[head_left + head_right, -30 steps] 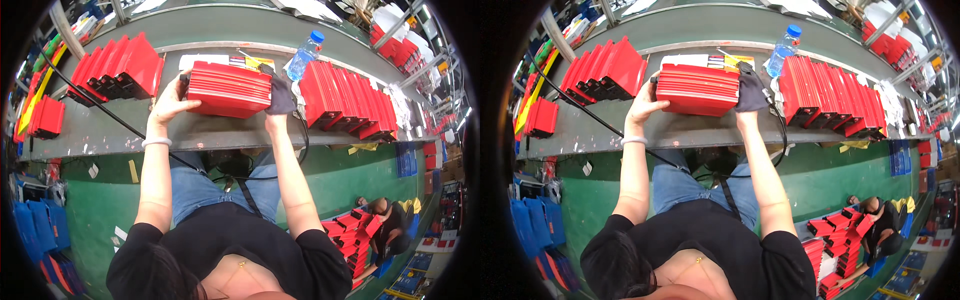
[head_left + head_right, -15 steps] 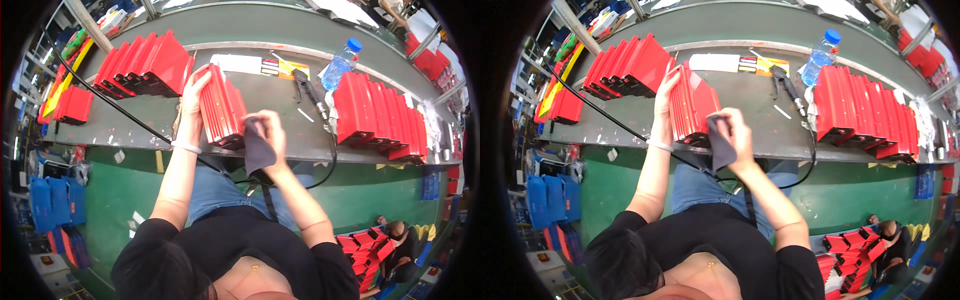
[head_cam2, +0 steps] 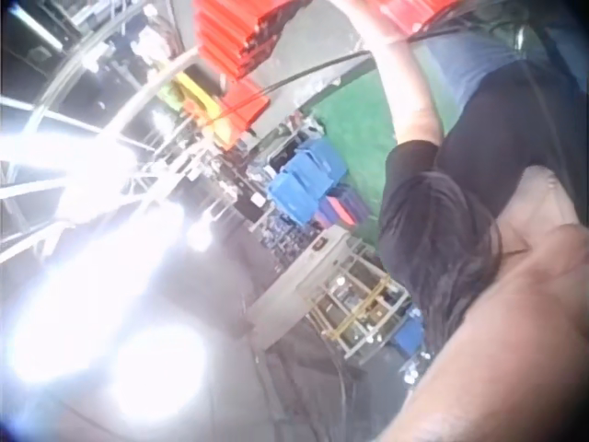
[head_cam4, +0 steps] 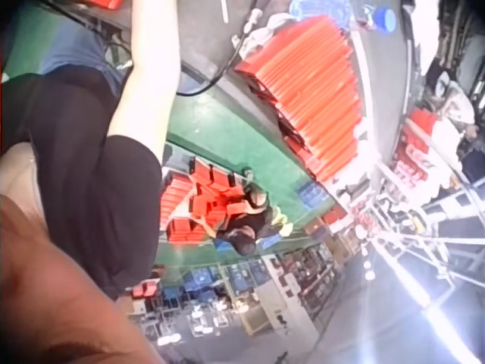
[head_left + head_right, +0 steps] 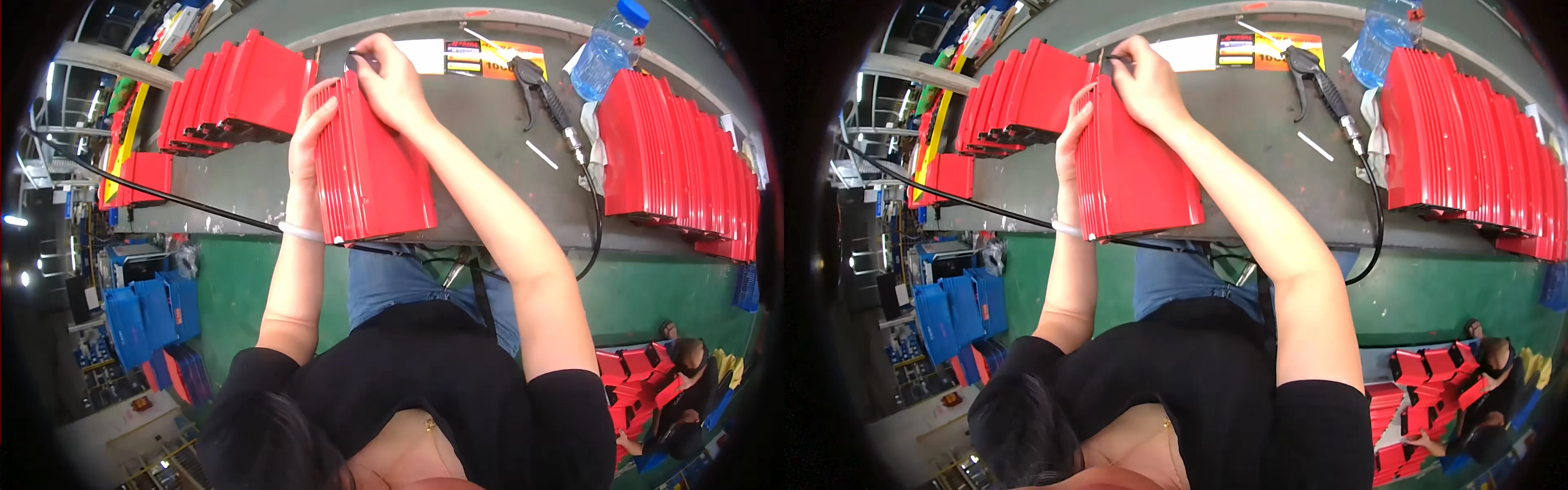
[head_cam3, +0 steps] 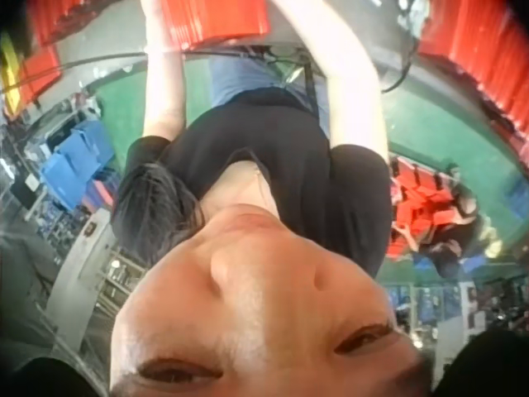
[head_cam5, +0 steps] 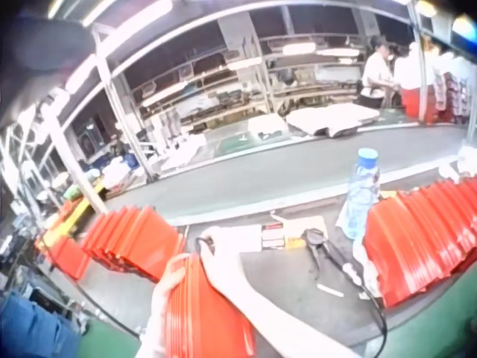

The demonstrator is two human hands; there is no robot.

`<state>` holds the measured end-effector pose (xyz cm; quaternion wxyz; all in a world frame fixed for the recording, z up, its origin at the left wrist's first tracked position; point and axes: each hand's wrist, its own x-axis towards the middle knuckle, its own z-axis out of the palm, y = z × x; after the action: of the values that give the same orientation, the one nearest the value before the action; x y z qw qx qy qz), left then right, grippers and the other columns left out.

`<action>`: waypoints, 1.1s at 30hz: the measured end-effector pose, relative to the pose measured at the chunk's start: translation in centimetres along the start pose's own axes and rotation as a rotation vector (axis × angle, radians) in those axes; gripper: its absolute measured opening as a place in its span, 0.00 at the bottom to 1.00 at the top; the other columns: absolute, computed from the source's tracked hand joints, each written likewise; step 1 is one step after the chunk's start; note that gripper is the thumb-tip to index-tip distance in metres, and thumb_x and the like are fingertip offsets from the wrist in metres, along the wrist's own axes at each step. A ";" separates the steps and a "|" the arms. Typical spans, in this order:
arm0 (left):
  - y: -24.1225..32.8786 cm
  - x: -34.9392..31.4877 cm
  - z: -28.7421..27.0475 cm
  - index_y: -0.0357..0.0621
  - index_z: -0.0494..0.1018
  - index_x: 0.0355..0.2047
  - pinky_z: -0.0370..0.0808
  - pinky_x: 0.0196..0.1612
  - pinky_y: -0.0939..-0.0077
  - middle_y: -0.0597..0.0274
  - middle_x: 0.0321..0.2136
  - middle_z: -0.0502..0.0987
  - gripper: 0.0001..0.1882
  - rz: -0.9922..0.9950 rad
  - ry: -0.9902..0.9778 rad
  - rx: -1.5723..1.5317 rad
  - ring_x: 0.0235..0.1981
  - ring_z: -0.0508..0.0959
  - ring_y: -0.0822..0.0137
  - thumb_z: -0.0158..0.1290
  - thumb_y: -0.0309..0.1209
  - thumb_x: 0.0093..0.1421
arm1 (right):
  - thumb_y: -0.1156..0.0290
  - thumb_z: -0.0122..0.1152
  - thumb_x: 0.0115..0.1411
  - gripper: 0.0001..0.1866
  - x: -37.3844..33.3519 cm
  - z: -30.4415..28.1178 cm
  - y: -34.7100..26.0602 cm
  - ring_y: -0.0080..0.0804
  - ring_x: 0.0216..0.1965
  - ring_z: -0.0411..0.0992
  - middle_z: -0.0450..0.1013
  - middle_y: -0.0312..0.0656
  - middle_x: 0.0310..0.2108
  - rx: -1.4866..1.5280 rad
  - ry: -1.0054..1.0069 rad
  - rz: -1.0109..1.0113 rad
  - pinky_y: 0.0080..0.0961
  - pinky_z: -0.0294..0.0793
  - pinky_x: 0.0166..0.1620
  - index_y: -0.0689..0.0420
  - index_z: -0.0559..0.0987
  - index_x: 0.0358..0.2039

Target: Cleaning and applying product labels to power inverter housings on an assembly line.

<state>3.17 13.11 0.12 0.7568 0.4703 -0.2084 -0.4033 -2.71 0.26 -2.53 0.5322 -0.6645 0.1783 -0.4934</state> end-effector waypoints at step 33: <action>-0.4 0.9 -0.2 0.38 0.68 0.51 0.75 0.48 0.73 0.56 0.44 0.76 0.20 0.078 -0.030 0.105 0.43 0.77 0.66 0.55 0.31 0.59 | 0.80 0.58 0.55 0.03 -17.8 -10.9 -7.4 0.23 0.28 0.72 0.70 0.36 0.26 0.001 -0.656 0.537 0.22 0.72 0.35 0.61 0.73 0.30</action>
<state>3.72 12.41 -0.37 0.7432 0.4947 -0.2587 -0.3688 -22.06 10.72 -4.90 0.6708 -0.7160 0.1658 -0.0998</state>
